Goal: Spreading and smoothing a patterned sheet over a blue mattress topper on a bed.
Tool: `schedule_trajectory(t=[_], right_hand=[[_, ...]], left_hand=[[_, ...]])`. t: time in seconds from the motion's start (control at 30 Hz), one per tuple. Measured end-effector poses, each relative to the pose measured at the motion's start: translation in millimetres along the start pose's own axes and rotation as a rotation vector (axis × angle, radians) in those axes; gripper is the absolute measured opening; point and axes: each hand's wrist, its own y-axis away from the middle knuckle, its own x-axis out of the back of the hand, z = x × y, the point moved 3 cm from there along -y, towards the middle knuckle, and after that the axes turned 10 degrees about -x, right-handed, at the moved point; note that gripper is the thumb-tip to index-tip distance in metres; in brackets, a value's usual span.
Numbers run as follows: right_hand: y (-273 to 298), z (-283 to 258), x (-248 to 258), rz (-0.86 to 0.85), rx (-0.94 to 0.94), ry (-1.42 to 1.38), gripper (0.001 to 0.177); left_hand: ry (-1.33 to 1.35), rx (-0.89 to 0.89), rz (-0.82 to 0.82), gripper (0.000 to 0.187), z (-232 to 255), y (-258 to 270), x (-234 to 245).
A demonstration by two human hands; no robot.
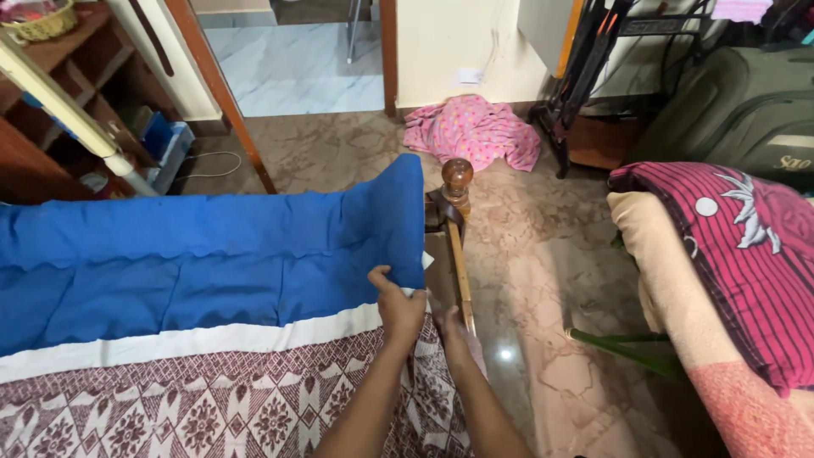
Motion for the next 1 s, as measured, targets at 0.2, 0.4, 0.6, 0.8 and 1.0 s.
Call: schedule_trajectory(t=[0.2, 0.4, 0.6, 0.8, 1.0], right_hand=[[-59.7, 75.2, -17.0, -0.453, -0.203, -0.786, 0.087], [-79.1, 114.8, 12.7, -0.183, -0.360, -0.366, 0.093], [-26.1, 58.1, 41.4, -0.197, -0.656, -0.332, 0.089], [-18.3, 51.8, 64.2, 0.039, -0.368, 0.356, 0.067], [53.1, -31.0, 27.7, 0.377, -0.034, 0.872, 0.049]], left_hand=[[0.320, -0.068, -0.001, 0.064, 12.9, 7.5, -2.8], [0.361, -0.067, 0.069, 0.056, -37.2, 5.9, -64.9], [0.092, -0.300, 0.132, 0.047, -53.5, 18.1, -130.3], [-0.088, -0.055, -0.139, 0.050, -91.4, -5.7, -154.4], [0.524, -0.230, -0.316, 0.036, -125.8, -27.3, -13.5]])
